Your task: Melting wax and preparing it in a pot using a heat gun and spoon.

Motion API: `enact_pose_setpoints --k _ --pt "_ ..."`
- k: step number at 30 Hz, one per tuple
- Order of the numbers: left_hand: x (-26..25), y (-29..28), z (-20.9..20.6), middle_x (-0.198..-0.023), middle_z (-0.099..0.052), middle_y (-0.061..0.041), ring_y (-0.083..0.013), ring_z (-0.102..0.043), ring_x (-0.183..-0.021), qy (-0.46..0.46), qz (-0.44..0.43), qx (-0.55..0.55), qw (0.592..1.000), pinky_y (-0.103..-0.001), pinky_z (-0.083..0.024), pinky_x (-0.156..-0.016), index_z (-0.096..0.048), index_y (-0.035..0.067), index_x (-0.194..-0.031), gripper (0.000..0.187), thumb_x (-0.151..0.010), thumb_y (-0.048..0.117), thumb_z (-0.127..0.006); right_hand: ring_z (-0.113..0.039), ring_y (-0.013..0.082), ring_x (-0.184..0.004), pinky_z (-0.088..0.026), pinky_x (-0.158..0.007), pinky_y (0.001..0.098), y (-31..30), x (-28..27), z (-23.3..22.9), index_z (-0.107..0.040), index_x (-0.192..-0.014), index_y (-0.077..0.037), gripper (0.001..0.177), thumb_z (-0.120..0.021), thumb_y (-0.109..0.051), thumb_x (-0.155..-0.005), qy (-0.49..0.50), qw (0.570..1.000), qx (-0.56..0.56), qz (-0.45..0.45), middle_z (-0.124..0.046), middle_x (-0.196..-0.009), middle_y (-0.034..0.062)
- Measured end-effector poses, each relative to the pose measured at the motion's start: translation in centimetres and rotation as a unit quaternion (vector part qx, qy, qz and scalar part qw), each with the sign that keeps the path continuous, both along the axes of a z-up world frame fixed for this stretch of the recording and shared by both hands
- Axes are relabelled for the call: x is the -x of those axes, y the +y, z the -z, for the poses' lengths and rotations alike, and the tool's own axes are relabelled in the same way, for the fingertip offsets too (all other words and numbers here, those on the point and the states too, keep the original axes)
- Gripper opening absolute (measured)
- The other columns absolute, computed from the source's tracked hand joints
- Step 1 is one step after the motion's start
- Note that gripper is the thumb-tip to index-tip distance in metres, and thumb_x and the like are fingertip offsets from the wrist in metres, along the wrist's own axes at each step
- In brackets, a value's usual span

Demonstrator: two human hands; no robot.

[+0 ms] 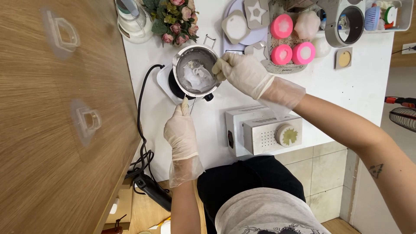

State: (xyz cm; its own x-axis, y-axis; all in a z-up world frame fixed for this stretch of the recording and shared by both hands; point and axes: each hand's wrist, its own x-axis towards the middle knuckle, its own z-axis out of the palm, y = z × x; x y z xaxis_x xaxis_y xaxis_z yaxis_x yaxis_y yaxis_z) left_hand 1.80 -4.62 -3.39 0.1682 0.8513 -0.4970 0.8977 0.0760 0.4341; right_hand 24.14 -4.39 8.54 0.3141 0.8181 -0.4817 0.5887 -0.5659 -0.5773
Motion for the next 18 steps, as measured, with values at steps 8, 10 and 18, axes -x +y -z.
enact_pose_setpoints --k 8,10,18 --pt "0.4 -0.1 0.4 -0.071 -0.072 -0.015 -0.0396 -0.07 -0.069 0.012 0.017 -0.02 1.0 -0.052 -0.054 -0.064 -0.076 0.026 -0.11 0.05 -0.103 0.06 -0.04 -0.075 0.0153 -0.076 -0.063 -0.075 0.0276 0.7 -1.7 1.2 -0.066 -0.097 0.0 0.027 -0.049 -0.02 -0.104 0.182 0.964 -0.001 0.194 -0.077 -0.088 0.0088" --pt "0.4 0.0 0.0 -0.072 -0.072 -0.016 -0.0412 -0.069 -0.07 0.006 0.013 -0.018 1.0 -0.053 -0.054 -0.065 -0.076 0.026 -0.112 0.048 -0.104 0.057 -0.04 -0.075 0.0163 -0.075 -0.065 -0.075 0.0291 0.7 -2.0 1.5 -0.063 -0.095 0.001 0.024 -0.051 -0.018 -0.104 0.223 0.949 -0.009 0.222 -0.077 -0.089 0.0104" --pt "0.3 0.0 -0.2 -0.072 -0.072 -0.015 -0.0401 -0.07 -0.071 0.009 0.007 0.004 1.0 -0.052 -0.054 -0.065 -0.076 0.024 -0.112 0.05 -0.104 0.058 -0.04 -0.076 0.0158 -0.076 -0.063 -0.076 0.0272 0.9 -2.4 0.7 -0.07 -0.096 0.001 0.03 -0.051 -0.02 -0.104 0.227 0.953 -0.015 0.201 -0.077 -0.087 0.0096"
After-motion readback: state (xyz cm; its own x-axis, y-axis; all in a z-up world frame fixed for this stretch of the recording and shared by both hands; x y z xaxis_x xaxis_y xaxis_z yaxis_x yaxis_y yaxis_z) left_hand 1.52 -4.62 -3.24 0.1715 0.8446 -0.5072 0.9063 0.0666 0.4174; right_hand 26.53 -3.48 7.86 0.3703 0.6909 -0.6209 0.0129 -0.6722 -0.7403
